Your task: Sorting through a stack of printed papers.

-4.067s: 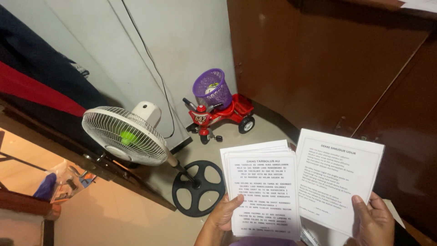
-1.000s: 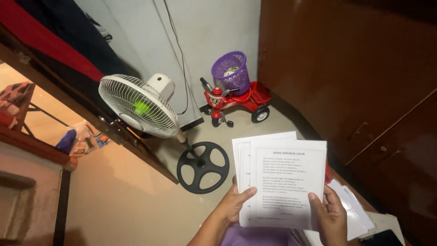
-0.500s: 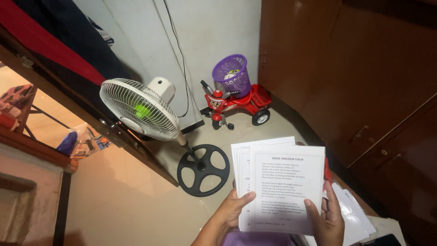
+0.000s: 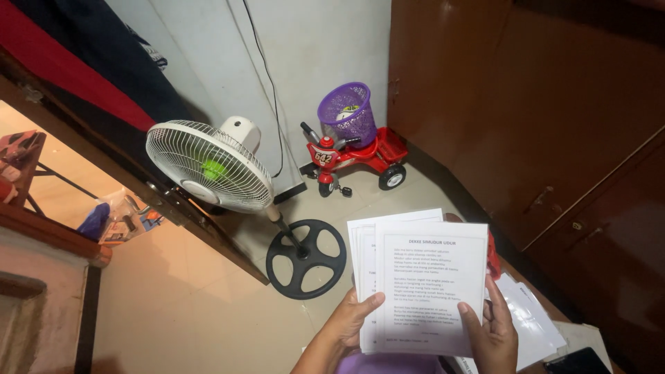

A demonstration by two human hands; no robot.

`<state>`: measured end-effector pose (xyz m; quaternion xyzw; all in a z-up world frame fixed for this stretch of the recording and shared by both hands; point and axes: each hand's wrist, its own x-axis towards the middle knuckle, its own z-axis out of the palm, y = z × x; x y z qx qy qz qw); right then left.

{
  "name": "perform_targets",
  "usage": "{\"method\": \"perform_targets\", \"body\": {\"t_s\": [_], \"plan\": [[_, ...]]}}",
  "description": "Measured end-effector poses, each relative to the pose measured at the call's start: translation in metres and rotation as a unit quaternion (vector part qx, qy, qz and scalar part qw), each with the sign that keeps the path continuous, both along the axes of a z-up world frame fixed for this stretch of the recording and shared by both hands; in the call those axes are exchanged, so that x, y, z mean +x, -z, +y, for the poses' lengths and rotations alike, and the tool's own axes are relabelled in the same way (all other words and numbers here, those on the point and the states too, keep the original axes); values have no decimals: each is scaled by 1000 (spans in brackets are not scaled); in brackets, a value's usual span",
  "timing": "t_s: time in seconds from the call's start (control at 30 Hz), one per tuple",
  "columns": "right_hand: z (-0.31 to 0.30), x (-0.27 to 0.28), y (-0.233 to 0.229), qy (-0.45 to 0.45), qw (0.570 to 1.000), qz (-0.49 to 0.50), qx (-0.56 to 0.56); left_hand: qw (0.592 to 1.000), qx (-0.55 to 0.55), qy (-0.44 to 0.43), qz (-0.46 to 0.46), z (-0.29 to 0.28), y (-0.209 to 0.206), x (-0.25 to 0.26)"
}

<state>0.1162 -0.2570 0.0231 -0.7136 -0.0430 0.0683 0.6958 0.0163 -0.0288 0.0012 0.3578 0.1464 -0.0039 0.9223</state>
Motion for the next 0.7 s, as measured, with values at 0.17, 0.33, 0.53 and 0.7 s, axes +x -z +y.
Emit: {"method": "perform_targets", "body": {"t_s": [0.17, 0.33, 0.53, 0.7], "plan": [[-10, -3, 24, 0, 987, -144, -76, 1000, -6, -3, 0, -2, 2, -3], [-5, -12, 31, 56, 904, -347, -245, 1000, 3, -26, 11, 4, 16, -9], [-5, -14, 61, -27, 972, -230, 42, 998, -21, -46, 26, 15, 16, -20], [-13, -9, 58, -159, 983, -82, 53, 998, -46, -50, -11, 21, 14, -30]]}}
